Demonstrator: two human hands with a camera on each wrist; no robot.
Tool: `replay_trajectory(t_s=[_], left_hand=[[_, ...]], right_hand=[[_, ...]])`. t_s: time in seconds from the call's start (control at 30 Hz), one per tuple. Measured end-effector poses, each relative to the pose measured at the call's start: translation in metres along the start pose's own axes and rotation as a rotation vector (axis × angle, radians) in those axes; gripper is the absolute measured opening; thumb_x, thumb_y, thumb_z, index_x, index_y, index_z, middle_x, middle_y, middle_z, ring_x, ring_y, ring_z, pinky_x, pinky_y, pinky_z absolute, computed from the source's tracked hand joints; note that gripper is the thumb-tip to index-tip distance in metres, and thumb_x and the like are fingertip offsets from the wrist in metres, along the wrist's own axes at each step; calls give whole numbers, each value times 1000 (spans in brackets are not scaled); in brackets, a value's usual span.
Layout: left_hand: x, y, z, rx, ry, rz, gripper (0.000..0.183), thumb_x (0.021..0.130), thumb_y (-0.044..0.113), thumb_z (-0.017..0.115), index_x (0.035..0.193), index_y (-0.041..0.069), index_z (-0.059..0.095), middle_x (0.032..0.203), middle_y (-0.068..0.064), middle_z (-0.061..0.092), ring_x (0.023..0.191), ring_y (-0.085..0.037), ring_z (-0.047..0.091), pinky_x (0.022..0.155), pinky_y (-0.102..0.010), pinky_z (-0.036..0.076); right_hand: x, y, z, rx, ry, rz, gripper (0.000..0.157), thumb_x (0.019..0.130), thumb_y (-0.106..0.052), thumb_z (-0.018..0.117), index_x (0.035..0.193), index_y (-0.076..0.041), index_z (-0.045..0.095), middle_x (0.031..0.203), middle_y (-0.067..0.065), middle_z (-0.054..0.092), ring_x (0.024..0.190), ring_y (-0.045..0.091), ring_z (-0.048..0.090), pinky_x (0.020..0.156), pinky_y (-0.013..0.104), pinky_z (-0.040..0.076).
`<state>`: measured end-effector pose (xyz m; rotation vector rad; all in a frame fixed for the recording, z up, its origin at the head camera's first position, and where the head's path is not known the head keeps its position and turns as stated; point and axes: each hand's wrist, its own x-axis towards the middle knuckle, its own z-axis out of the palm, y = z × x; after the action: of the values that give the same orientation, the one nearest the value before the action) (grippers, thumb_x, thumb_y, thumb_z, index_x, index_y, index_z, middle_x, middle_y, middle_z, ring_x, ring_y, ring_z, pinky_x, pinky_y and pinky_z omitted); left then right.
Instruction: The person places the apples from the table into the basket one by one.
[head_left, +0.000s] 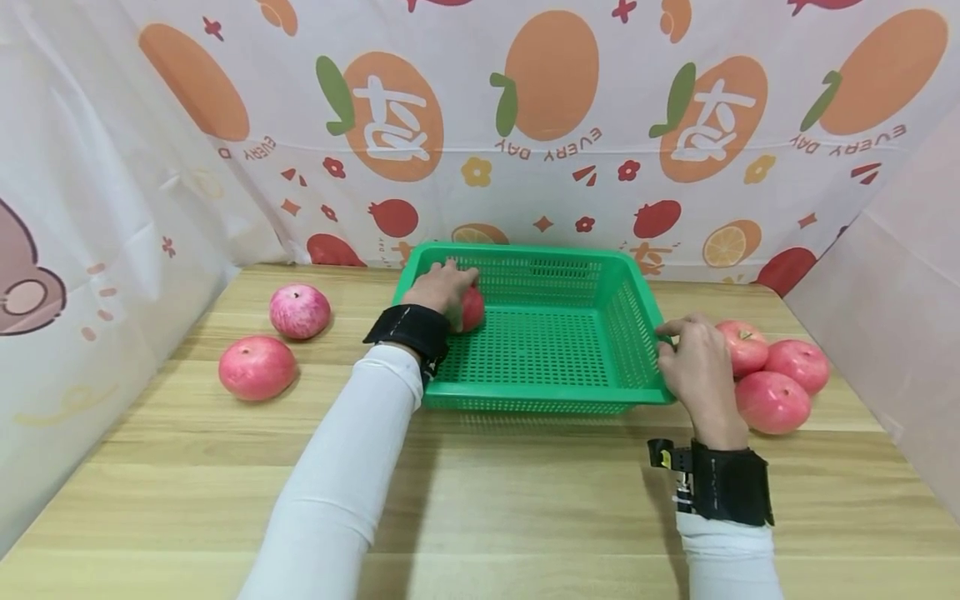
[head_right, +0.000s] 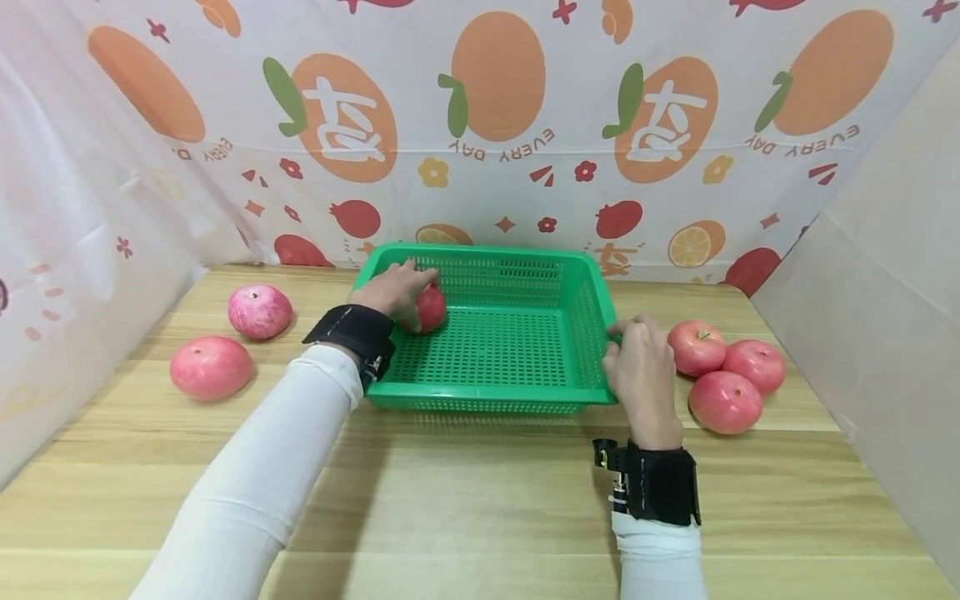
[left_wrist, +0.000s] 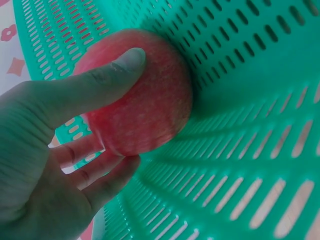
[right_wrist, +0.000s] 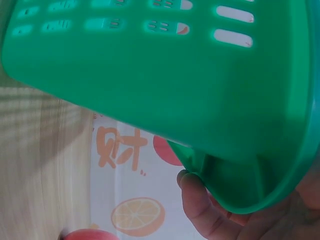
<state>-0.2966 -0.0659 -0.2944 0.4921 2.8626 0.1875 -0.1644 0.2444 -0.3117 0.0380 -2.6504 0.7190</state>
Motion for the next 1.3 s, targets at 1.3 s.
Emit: replay_trajectory(t_s=[1.3], left_hand=[[-25,-1,-48,6,131,164,47,94,16,73,138,5,62,133,-16,63,119,-32,59,96,-50,52]], right_hand=[[-1,0,0,-8,19,-27,23,86,10,59,104,18,70,105,34,60,97,50,55,85,63,43]])
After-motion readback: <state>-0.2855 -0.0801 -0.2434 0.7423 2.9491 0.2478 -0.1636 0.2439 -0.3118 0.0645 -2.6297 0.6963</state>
